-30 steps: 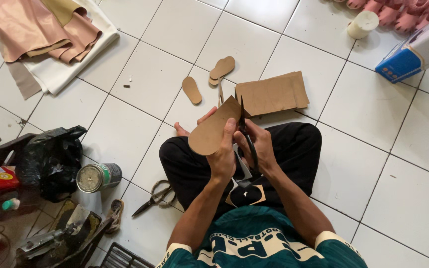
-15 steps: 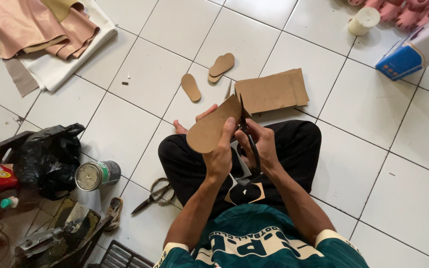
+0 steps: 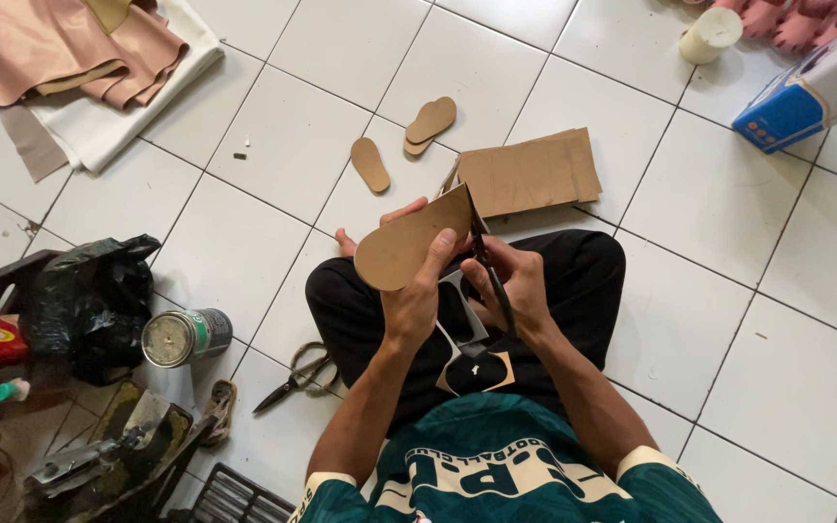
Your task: The person sits on the workshop floor and cuts sandal sole shapes from sheets of cardboard-like material with scissors, then trims the edges of the cut soles to smooth them, placing finished soles aside and picking up new sheets to cut.
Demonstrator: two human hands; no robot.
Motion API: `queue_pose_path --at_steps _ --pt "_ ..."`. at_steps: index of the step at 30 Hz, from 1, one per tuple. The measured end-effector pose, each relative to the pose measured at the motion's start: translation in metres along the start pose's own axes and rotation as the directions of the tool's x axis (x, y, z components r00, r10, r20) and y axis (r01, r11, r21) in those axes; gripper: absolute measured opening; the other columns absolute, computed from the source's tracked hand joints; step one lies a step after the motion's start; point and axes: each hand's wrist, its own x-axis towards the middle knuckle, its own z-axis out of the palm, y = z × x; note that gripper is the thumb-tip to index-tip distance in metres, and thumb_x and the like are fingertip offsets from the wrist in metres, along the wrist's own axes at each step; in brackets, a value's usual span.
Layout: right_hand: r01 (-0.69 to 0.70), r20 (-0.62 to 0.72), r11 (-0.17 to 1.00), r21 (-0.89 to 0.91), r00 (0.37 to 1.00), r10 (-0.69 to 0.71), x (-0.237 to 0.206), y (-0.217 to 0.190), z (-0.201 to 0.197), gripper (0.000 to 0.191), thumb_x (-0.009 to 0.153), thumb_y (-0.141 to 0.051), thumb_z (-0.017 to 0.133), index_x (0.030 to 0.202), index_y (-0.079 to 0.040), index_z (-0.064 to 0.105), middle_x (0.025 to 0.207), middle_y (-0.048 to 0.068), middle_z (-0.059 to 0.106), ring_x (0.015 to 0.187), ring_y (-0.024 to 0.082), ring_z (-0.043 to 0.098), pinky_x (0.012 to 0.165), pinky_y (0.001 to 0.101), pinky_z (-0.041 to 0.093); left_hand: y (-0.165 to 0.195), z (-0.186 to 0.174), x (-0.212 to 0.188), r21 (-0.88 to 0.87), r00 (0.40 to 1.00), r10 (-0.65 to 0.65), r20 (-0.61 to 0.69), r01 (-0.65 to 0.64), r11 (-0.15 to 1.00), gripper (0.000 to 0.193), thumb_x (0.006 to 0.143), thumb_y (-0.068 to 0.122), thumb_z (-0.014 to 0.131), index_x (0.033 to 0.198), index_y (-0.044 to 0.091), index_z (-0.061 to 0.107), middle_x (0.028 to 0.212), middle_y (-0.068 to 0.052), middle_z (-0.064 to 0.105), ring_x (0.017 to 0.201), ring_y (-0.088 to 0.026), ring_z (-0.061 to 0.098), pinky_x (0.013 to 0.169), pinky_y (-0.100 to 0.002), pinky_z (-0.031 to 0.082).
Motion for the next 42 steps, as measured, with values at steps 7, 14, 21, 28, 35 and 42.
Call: queue_pose_path --at_steps 7,14,21,28,35,42 --pt "-0.007 0.007 0.998 0.067 1.000 0.006 -0.003 0.004 -0.001 0.048 0.097 -0.047 0.071 0.106 0.000 0.071 0.077 0.004 0.068 0.071 0.006 0.060 0.062 0.0234 0.048 0.005 -0.007 0.000 0.335 0.993 0.105 0.045 -0.114 0.935 0.040 0.103 0.004 0.067 0.140 -0.003 0.051 0.123 -0.023 0.067 0.108 -0.028 0.074 0.110 -0.030 0.049" --pt "-0.011 0.013 1.000 0.004 1.000 0.011 -0.003 0.007 -0.004 0.046 0.095 -0.046 0.071 0.103 -0.001 0.072 0.076 0.003 0.072 0.069 0.007 0.066 0.059 0.0233 0.051 0.010 -0.009 0.005 0.106 0.995 -0.077 0.060 0.071 0.992 0.045 0.098 0.007 0.067 0.138 0.001 0.048 0.123 -0.019 0.064 0.109 -0.027 0.073 0.096 -0.031 0.062" --pt "-0.019 0.014 0.999 0.045 1.000 0.018 -0.005 0.005 -0.005 0.042 0.097 -0.043 0.072 0.102 -0.001 0.072 0.074 0.003 0.071 0.067 0.007 0.064 0.058 0.0231 0.050 0.012 -0.010 0.009 0.053 0.991 -0.085 0.103 0.080 0.995 0.044 0.099 0.005 0.066 0.138 0.000 0.048 0.128 -0.020 0.059 0.112 -0.029 0.071 0.096 -0.035 0.063" --pt "0.007 0.008 1.000 0.015 1.000 -0.007 -0.005 0.000 -0.008 0.043 0.097 -0.044 0.071 0.099 -0.001 0.072 0.070 0.001 0.070 0.064 0.005 0.064 0.056 0.0222 0.049 0.016 -0.011 0.012 0.085 0.986 -0.093 0.141 0.081 0.993 0.044 0.099 0.005 0.065 0.139 -0.001 0.047 0.129 -0.019 0.060 0.112 -0.028 0.072 0.097 -0.034 0.063" --pt "-0.018 -0.003 1.000 -0.014 1.000 0.018 -0.009 0.005 -0.010 0.041 0.096 -0.041 0.072 0.098 0.000 0.073 0.064 0.000 0.065 0.060 0.004 0.058 0.053 0.0224 0.045 0.012 -0.019 0.016 0.073 0.981 -0.118 0.151 0.108 0.992 0.044 0.099 0.005 0.066 0.139 -0.003 0.051 0.127 -0.019 0.062 0.114 -0.025 0.070 0.098 -0.035 0.062" --pt "-0.175 0.114 0.980 0.094 0.980 0.164 -0.005 0.004 0.004 0.055 0.098 -0.052 0.062 0.126 -0.006 0.067 0.067 -0.001 0.061 0.060 0.005 0.056 0.053 0.0235 0.047 -0.032 -0.015 0.030 -0.065 0.990 0.014 -0.142 -0.024 0.998 0.046 0.095 0.007 0.071 0.136 -0.007 0.053 0.135 -0.015 0.063 0.118 -0.020 0.068 0.101 -0.034 0.062"
